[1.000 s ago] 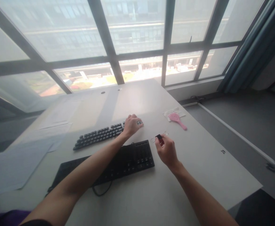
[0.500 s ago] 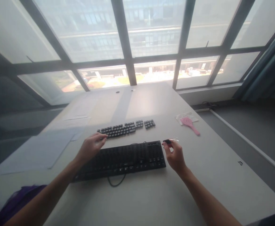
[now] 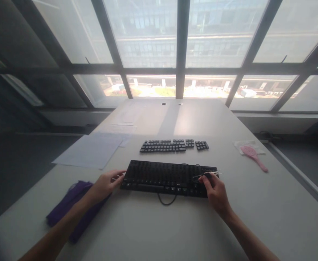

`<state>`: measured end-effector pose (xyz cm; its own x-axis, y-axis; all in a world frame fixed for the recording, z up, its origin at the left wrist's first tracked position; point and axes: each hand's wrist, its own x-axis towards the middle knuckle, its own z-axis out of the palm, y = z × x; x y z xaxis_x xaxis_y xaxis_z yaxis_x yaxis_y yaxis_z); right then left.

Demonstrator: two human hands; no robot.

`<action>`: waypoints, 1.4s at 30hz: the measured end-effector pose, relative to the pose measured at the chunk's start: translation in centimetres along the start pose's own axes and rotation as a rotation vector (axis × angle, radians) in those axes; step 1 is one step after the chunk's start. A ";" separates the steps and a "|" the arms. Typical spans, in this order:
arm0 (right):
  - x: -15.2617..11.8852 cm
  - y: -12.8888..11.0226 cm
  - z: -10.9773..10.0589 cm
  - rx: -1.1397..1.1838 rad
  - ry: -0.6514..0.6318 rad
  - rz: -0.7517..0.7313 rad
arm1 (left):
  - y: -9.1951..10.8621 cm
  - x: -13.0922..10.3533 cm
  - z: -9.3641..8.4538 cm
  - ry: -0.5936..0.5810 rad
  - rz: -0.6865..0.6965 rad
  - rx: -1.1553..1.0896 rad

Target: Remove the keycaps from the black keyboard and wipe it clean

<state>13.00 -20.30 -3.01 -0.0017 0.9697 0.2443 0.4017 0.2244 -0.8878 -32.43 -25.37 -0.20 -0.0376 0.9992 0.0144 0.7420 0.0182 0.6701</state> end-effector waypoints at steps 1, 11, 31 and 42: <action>0.1 0.2 -0.1 -0.024 0.022 0.004 | 0.3 -0.2 0.1 -0.009 0.009 -0.013; 1.8 -1.6 0.4 -0.032 0.036 -0.012 | 1.2 -0.3 1.0 -0.044 0.132 -0.049; 2.4 -11.8 20.3 0.086 -0.698 -0.189 | -0.3 -1.1 2.1 -0.114 0.203 -0.265; 2.7 -11.7 20.0 -0.074 -0.851 -0.526 | -0.4 -1.0 2.3 -0.095 0.216 -0.290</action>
<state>-10.05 -18.33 0.25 -0.8384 0.5018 0.2126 0.2174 0.6657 -0.7139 -31.14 -26.31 -2.23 0.1716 0.9780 0.1186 0.5048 -0.1906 0.8419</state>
